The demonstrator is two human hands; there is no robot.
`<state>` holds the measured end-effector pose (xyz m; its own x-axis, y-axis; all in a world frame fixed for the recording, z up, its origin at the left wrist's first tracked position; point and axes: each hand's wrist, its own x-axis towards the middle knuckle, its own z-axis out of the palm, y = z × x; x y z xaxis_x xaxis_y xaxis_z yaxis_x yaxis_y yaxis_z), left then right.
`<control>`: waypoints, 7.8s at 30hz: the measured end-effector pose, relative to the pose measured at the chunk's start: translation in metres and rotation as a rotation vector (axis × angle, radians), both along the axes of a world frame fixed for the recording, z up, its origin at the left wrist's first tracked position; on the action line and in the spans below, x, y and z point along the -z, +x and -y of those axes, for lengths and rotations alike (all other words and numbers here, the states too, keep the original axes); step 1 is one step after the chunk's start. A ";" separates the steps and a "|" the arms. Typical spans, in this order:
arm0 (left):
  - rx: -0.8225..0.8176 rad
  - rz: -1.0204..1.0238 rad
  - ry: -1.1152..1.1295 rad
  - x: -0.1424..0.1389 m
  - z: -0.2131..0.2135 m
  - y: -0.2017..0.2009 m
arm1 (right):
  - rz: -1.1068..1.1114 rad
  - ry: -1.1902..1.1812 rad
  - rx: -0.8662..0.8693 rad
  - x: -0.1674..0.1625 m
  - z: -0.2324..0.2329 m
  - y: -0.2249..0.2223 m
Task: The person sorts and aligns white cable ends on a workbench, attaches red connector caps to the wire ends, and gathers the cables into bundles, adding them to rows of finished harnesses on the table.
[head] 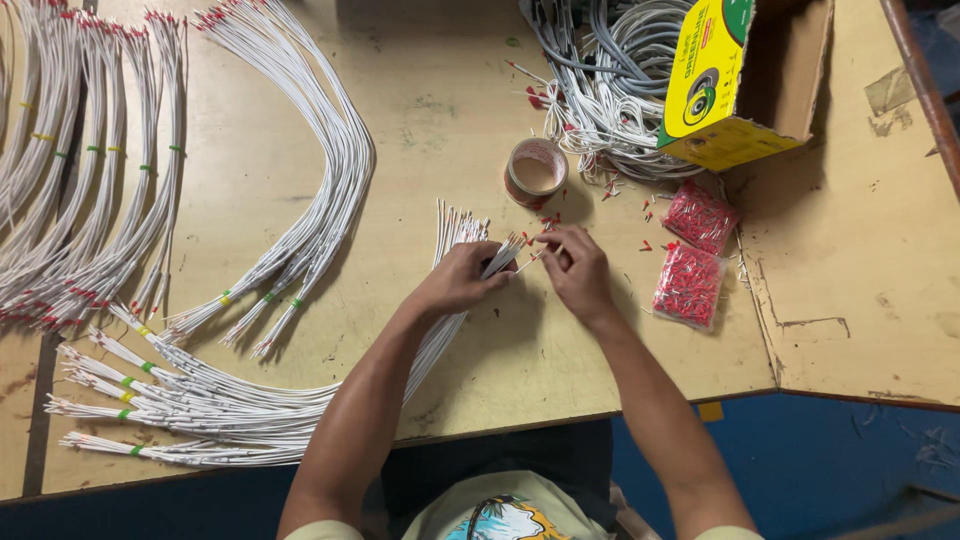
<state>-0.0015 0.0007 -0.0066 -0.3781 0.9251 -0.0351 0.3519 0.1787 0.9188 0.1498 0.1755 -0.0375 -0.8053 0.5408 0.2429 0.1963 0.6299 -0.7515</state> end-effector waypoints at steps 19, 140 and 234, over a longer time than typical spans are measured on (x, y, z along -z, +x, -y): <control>0.035 -0.077 0.079 0.013 0.000 -0.002 | -0.011 -0.148 -0.012 0.001 -0.014 0.004; -0.048 -0.141 0.209 0.003 -0.001 0.009 | -0.305 -0.763 -0.156 0.013 -0.012 0.004; -0.048 -0.076 0.098 0.002 -0.001 0.007 | -0.217 -0.771 -0.195 0.017 -0.004 0.005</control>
